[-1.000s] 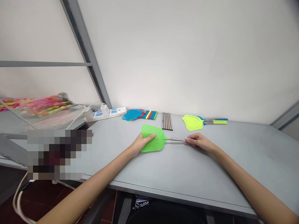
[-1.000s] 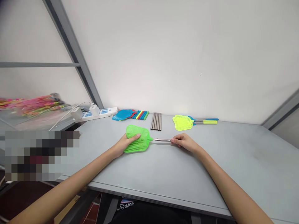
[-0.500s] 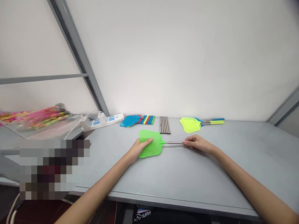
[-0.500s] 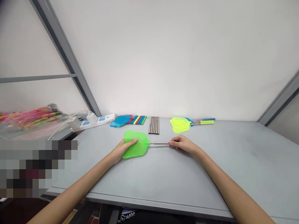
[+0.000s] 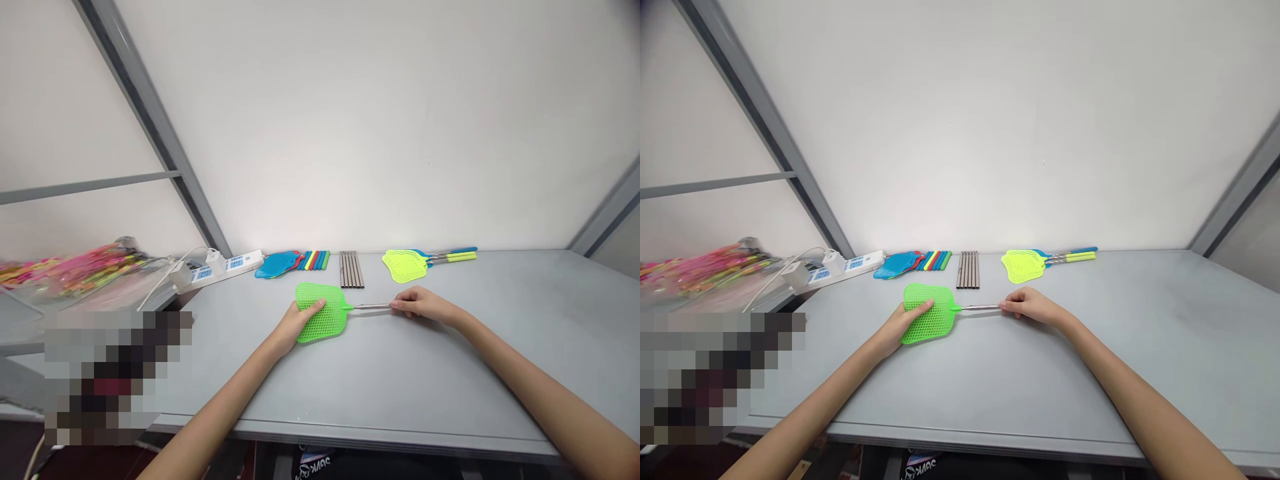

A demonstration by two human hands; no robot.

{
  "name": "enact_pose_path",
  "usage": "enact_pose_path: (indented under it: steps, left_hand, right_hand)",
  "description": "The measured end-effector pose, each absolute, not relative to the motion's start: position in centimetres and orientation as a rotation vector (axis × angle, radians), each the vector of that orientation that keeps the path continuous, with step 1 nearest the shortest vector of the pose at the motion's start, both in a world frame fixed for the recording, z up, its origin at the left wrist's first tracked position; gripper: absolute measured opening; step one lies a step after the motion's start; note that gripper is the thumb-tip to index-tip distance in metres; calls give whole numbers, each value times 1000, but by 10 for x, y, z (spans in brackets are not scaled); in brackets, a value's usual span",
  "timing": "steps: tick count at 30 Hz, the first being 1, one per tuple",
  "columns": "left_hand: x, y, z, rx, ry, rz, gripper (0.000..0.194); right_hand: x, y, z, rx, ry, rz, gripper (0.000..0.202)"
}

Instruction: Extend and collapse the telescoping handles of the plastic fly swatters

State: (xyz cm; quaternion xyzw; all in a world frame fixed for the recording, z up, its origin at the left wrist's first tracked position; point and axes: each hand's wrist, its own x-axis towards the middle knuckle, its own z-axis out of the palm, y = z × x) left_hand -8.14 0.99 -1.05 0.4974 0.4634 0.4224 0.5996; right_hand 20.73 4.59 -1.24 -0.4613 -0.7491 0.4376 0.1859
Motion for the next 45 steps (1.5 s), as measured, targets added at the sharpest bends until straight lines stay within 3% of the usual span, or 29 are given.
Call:
enact_pose_path:
  steps: [45]
  left_hand:
    - [-81,9,-8,1160,1078,975,42]
  right_hand:
    - [207,45,-12,-1300,-2103,1286,48]
